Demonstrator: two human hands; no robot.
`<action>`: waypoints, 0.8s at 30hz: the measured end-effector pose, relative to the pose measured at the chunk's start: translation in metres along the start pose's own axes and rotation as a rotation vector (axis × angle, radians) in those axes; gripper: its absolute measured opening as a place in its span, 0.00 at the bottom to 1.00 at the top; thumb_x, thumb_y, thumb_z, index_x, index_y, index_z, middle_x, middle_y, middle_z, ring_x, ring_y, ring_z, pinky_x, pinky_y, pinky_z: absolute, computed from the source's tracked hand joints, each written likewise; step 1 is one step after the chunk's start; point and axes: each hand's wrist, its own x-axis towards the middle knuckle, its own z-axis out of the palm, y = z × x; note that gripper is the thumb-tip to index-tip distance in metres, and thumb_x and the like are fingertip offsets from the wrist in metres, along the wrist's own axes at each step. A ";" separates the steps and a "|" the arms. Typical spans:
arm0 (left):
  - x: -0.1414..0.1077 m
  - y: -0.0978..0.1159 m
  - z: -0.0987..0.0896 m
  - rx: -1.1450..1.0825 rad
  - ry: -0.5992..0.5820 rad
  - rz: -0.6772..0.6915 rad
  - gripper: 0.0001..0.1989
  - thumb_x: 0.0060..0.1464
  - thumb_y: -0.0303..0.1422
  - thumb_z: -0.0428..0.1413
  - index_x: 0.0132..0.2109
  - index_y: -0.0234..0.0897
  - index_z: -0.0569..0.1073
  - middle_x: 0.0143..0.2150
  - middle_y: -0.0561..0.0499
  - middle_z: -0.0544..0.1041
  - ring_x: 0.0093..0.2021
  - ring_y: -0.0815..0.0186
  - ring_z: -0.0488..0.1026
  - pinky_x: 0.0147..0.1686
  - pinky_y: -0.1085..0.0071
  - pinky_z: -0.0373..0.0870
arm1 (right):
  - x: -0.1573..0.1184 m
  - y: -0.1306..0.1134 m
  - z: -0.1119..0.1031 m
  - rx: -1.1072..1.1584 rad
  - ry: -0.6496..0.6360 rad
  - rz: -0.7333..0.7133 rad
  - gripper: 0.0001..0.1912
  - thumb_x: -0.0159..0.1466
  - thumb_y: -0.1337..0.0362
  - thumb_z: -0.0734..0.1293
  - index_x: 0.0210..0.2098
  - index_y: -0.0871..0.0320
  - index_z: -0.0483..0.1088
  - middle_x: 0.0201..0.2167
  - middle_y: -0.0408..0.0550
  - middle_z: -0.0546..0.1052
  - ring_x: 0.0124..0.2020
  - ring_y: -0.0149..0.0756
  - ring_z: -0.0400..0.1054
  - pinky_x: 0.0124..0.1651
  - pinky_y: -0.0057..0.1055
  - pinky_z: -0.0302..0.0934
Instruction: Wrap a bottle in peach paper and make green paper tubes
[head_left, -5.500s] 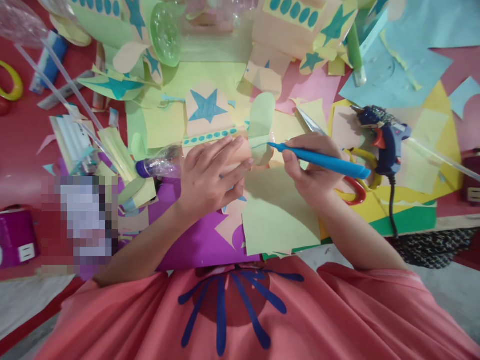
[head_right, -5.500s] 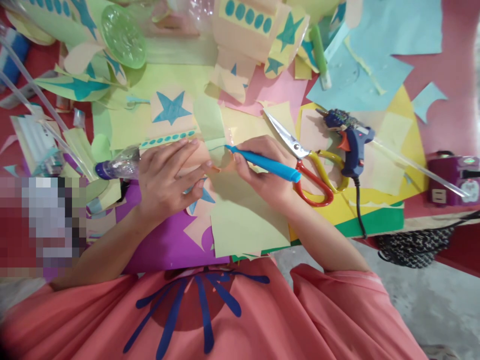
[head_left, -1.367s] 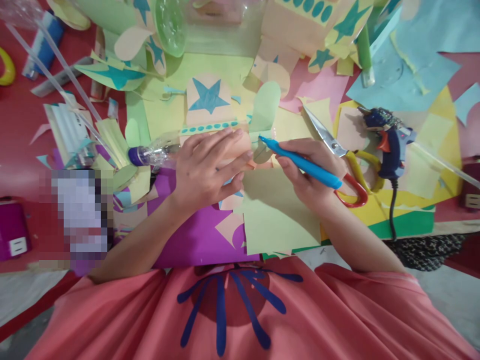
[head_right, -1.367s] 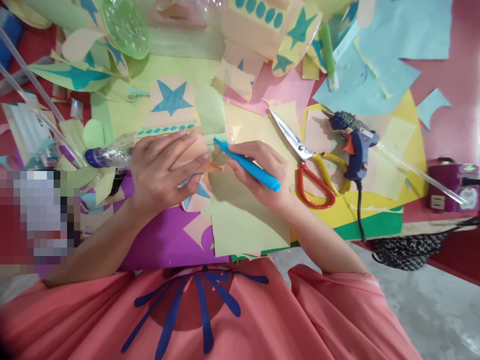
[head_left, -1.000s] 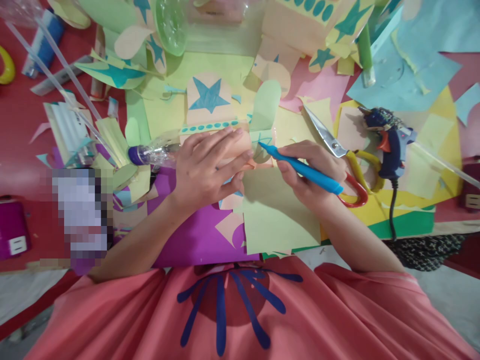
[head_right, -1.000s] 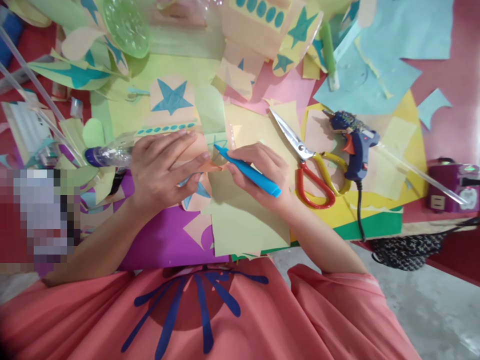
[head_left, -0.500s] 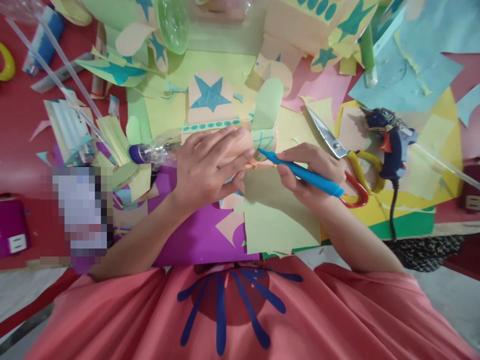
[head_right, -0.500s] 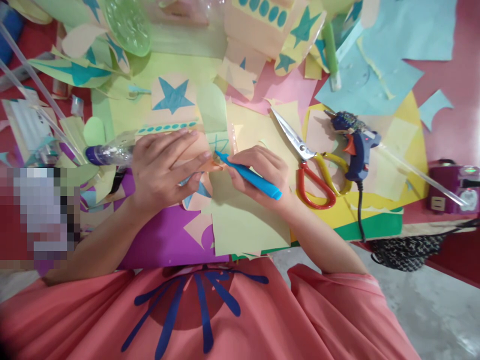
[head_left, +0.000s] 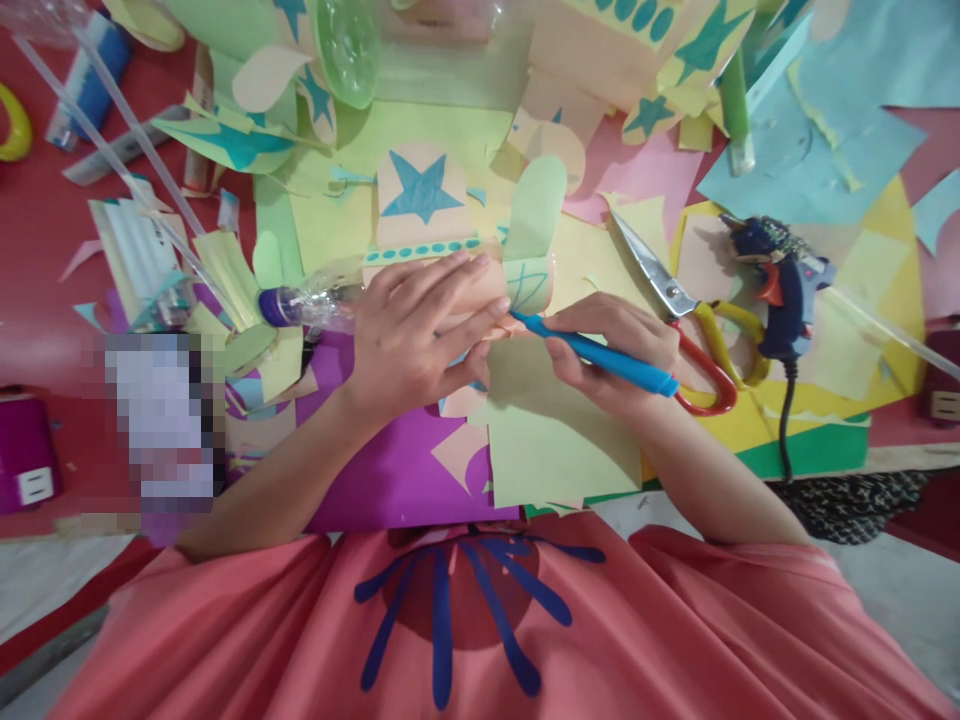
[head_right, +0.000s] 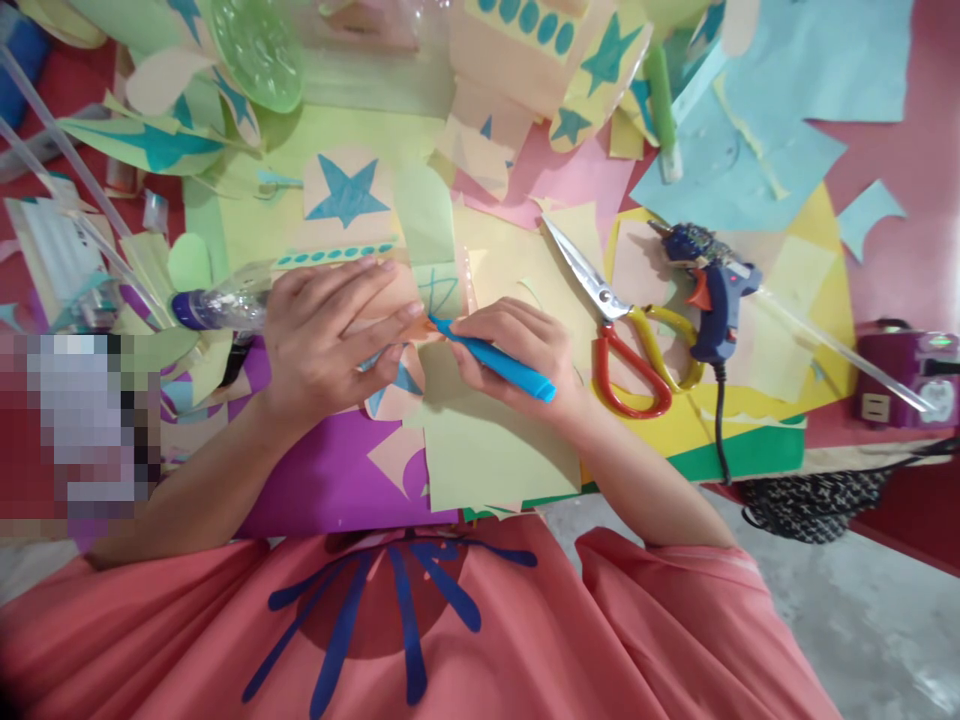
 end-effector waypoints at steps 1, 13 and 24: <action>0.000 0.000 0.000 0.012 0.000 0.001 0.19 0.62 0.44 0.47 0.54 0.46 0.72 0.60 0.47 0.72 0.62 0.55 0.67 0.59 0.55 0.60 | -0.001 0.000 -0.001 0.002 0.008 0.013 0.05 0.60 0.68 0.68 0.36 0.53 0.70 0.26 0.42 0.78 0.25 0.30 0.73 0.28 0.29 0.69; 0.001 -0.003 0.003 0.179 0.176 0.139 0.16 0.61 0.41 0.48 0.53 0.48 0.72 0.55 0.48 0.76 0.57 0.60 0.72 0.53 0.61 0.66 | -0.005 -0.001 -0.003 -0.095 0.025 0.197 0.09 0.65 0.61 0.66 0.44 0.53 0.73 0.36 0.45 0.80 0.38 0.36 0.77 0.40 0.36 0.73; 0.003 -0.001 0.003 0.163 0.245 0.179 0.14 0.60 0.38 0.50 0.52 0.46 0.72 0.54 0.48 0.77 0.55 0.59 0.73 0.52 0.62 0.65 | -0.002 -0.002 -0.004 -0.096 0.038 0.182 0.09 0.64 0.65 0.67 0.44 0.53 0.73 0.35 0.44 0.80 0.35 0.35 0.77 0.38 0.34 0.73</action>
